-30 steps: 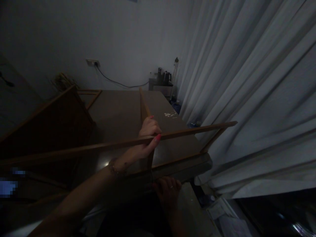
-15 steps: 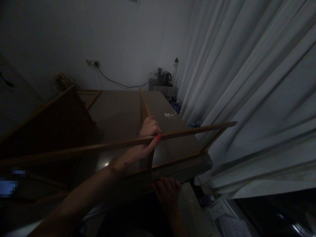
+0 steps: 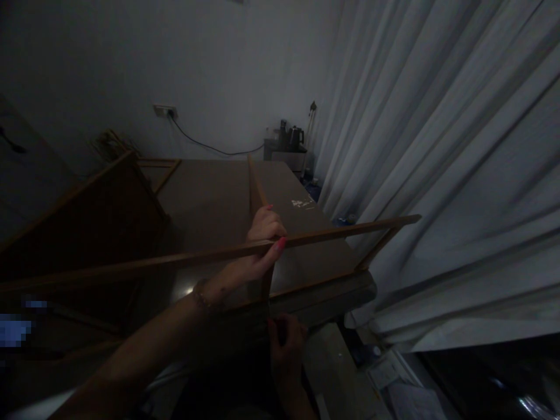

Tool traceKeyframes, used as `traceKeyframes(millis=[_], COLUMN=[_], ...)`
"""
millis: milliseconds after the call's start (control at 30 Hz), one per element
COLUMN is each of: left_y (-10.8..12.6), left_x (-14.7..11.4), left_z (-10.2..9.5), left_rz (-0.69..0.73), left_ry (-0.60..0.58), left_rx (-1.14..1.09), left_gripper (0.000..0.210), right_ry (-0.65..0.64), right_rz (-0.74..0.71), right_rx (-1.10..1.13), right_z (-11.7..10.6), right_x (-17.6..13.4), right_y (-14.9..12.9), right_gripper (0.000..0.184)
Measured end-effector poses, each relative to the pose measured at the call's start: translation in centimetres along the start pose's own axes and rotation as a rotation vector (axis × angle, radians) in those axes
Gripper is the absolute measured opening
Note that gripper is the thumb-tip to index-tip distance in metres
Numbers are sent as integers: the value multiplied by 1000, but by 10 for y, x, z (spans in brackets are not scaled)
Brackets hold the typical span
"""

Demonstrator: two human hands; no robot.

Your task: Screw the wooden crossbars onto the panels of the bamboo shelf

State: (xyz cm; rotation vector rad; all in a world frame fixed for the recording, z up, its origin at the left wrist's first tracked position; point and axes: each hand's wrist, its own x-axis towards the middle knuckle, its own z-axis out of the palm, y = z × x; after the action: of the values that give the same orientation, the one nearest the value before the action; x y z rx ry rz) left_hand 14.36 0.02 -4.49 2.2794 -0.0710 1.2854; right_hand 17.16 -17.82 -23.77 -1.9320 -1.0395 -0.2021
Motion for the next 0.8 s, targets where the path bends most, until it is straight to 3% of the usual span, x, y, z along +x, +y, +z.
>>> traceKeyframes(millis=[100, 333, 600, 800], left_y=[-2, -3, -1, -2], left_x=[-2, -3, -1, -1], left_z=[1, 1, 0, 1], left_rz=[-12, -49, -19, -10], left_ry=[-3, -34, -7, 8], left_rx=[2, 14, -7, -31], left_gripper=[32, 31, 33, 31], right_ry=[40, 91, -38, -159], right_rz=[16, -240, -404, -364], right_rx=[14, -53, -23, 14], right_z=[2, 0, -5, -9], right_x=[-1, 6, 10, 11], right_y=[3, -3, 2, 15], right_gripper=[29, 21, 24, 20])
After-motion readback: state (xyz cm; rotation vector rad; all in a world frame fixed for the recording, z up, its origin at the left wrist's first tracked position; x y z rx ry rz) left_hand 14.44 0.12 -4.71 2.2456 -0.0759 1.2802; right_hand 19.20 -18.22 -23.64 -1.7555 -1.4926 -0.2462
